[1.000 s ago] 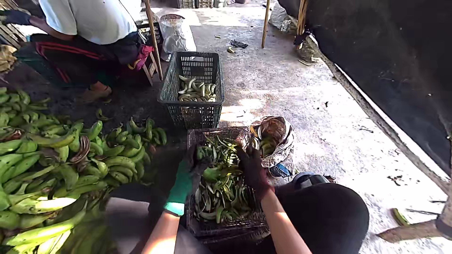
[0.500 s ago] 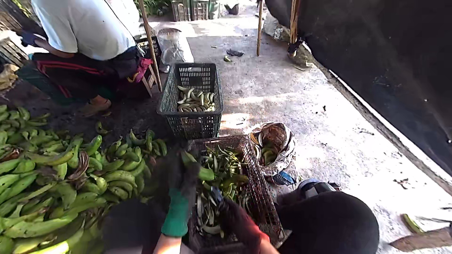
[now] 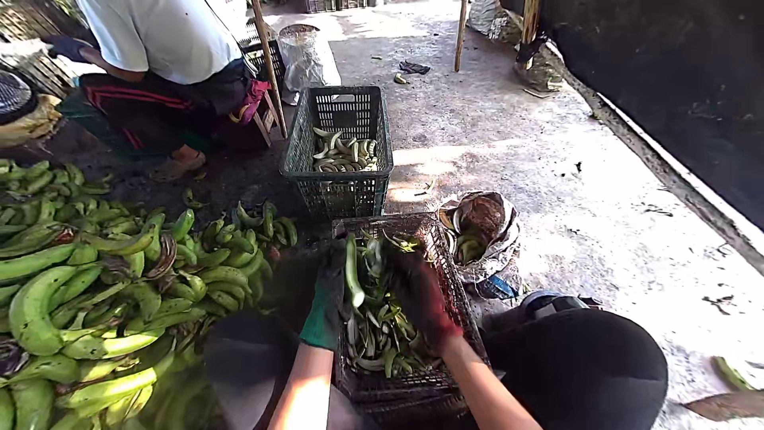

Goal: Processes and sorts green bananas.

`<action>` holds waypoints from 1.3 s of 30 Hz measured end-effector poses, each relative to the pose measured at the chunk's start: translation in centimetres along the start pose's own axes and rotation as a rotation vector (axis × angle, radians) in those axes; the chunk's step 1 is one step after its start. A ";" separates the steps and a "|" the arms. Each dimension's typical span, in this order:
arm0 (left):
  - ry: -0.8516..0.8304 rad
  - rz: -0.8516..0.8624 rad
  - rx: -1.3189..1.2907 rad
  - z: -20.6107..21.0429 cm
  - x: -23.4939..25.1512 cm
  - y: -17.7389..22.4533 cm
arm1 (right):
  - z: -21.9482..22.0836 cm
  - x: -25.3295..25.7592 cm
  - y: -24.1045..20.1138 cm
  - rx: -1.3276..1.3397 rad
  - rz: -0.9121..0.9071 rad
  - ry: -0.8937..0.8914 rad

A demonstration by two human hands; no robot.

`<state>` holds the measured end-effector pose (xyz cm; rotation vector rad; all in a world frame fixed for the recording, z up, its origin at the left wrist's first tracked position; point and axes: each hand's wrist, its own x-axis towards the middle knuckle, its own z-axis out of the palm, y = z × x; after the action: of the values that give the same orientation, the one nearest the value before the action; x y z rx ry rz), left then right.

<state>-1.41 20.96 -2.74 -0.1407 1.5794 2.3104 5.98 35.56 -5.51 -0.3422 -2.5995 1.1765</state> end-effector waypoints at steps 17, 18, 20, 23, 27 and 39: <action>0.143 0.208 0.166 0.4 2.9 -2.2 | 2.4 -2.9 0.8 -0.049 -0.095 0.021; 0.104 0.184 0.152 0.8 2.7 -2.2 | 2.1 -2.4 0.7 -0.070 -0.105 0.048; 0.011 0.093 0.205 1.6 1.5 -2.2 | 0.4 0.6 0.4 -0.142 -0.036 0.070; -0.087 0.083 0.243 1.6 0.7 -3.2 | -1.5 4.7 1.1 -0.159 0.124 0.062; 0.272 0.252 0.080 2.1 2.7 -2.6 | 1.5 -1.1 0.2 -0.007 0.035 0.067; -0.204 0.084 0.296 1.5 1.3 -1.2 | -1.2 5.9 2.3 -0.083 0.061 -0.113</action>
<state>-2.09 23.04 -3.63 0.2290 1.8232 2.0429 1.15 39.81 -5.66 -0.3853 -2.7601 1.1412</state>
